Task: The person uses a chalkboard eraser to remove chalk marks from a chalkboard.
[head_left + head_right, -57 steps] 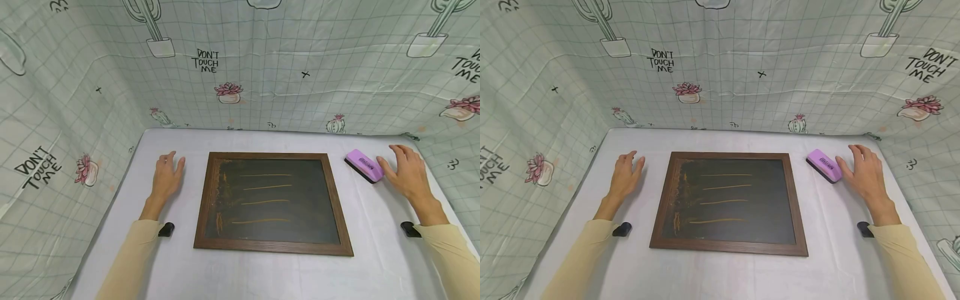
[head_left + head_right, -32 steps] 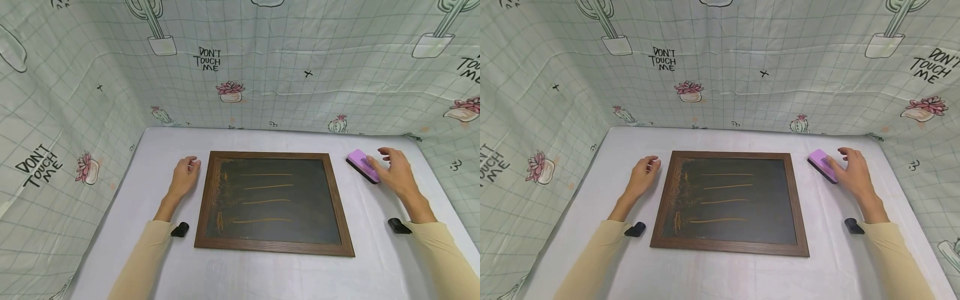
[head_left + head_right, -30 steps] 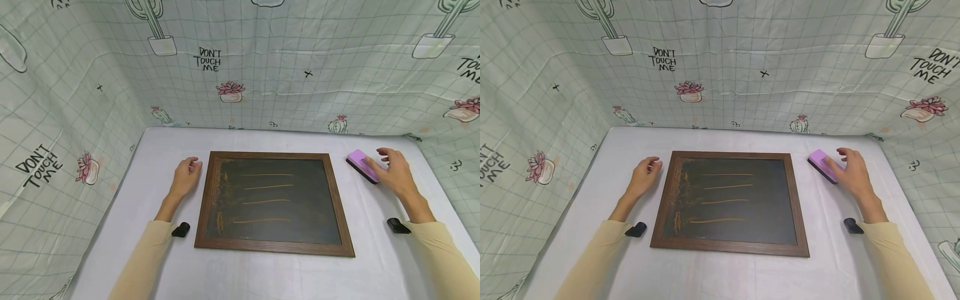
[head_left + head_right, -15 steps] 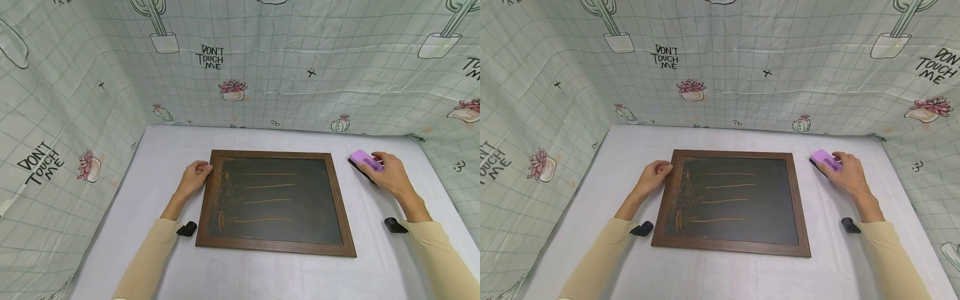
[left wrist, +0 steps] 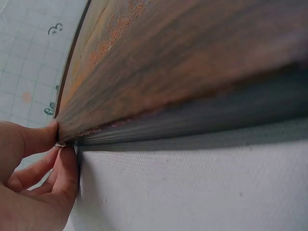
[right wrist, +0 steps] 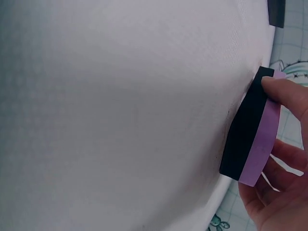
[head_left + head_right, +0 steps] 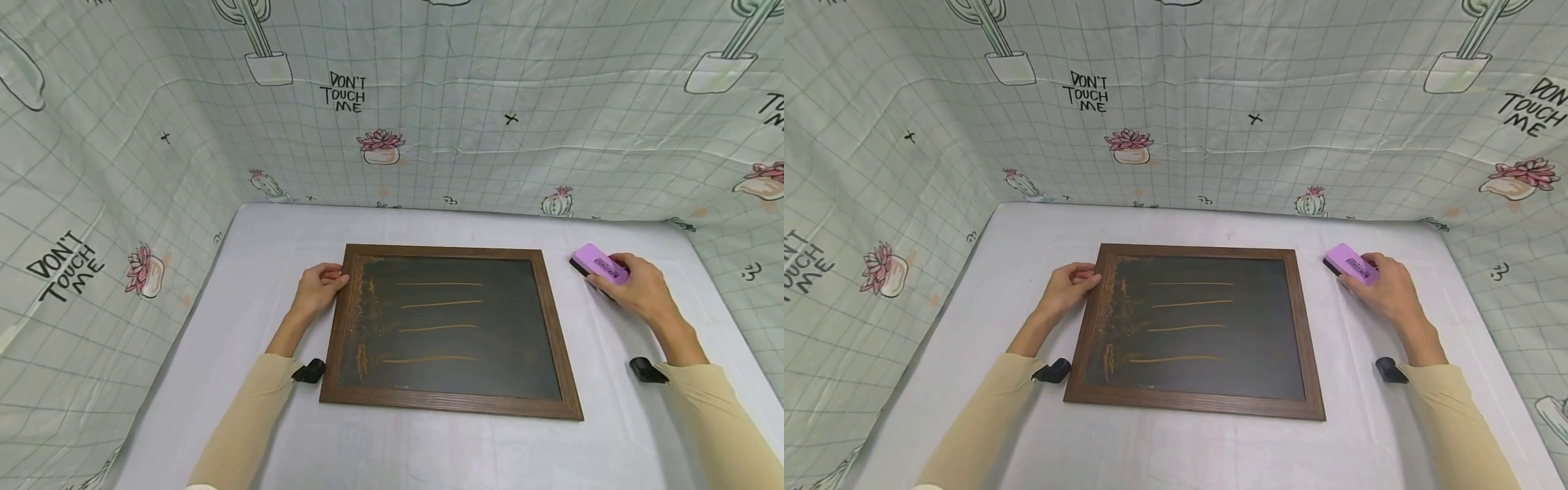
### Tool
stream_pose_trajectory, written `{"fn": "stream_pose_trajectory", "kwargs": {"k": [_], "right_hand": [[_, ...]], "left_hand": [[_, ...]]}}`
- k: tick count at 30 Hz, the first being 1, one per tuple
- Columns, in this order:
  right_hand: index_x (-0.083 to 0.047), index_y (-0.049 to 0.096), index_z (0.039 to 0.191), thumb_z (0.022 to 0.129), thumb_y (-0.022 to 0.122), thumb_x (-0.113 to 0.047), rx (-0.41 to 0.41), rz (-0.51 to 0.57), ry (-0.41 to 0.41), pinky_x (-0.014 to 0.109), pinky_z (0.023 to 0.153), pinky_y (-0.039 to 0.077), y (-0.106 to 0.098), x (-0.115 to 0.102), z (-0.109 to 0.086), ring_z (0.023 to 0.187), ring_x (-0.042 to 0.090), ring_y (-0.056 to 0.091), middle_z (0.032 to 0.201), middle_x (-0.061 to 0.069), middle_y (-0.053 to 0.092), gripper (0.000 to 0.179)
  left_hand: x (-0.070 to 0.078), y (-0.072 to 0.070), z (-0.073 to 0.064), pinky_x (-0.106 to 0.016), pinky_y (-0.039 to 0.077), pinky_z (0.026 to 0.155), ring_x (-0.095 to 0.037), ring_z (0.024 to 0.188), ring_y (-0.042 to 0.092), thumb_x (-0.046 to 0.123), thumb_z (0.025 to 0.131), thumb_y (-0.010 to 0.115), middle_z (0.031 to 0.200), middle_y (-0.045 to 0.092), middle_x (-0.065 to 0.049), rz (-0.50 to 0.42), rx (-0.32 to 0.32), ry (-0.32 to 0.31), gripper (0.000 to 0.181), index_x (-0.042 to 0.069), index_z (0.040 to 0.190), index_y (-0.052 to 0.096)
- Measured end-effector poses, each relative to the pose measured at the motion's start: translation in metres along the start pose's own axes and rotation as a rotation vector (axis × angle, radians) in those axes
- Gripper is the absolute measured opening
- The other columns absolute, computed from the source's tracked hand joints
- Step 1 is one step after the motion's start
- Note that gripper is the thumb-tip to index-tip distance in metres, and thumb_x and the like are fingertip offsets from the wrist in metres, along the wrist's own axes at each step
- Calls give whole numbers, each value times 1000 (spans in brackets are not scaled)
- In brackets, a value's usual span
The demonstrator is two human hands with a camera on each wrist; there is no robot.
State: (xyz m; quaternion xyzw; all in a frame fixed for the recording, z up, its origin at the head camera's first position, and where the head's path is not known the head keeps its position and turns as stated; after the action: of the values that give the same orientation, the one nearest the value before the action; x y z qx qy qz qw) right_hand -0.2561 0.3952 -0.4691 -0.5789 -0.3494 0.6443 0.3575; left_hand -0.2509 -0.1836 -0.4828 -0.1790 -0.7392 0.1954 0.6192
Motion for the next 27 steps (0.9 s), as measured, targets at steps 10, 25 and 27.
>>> {"fn": "stream_pose_trajectory", "kwargs": {"k": [10,25,27], "right_hand": [[15,54,132,92,78,-27,29,-6,-59,64,88,39,-7,-14,4,110,53,53,127,40,56,63],[10,57,132,88,82,-26,46,0,-166,50,80,37,-11,-49,3,101,43,53,123,34,59,61],[10,58,132,88,83,-26,34,2,-166,47,78,38,-11,-53,3,99,41,53,123,34,59,62]], "left_hand": [[-3,-2,3,-25,48,78,-31,102,64,12,99,70,114,66,-21,-20,8,-41,37,-6,131,64],[-6,-1,3,-23,47,77,-27,103,63,12,99,70,117,65,-19,-55,-14,-91,38,-5,133,64],[-6,-1,2,-24,47,78,-27,102,63,13,99,70,116,65,-19,-52,-14,-97,38,-5,132,64]]}}
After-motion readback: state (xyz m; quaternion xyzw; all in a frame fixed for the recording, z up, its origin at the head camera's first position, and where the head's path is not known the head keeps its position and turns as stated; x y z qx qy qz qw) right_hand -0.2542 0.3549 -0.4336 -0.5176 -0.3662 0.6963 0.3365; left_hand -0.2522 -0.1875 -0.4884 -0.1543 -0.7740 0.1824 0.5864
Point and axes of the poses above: each hand's wrist, its own z-axis towards the middle knuckle, its own y-axis out of the palm, x = y × z, the point moved 8 cm from there along z, towards the middle knuckle
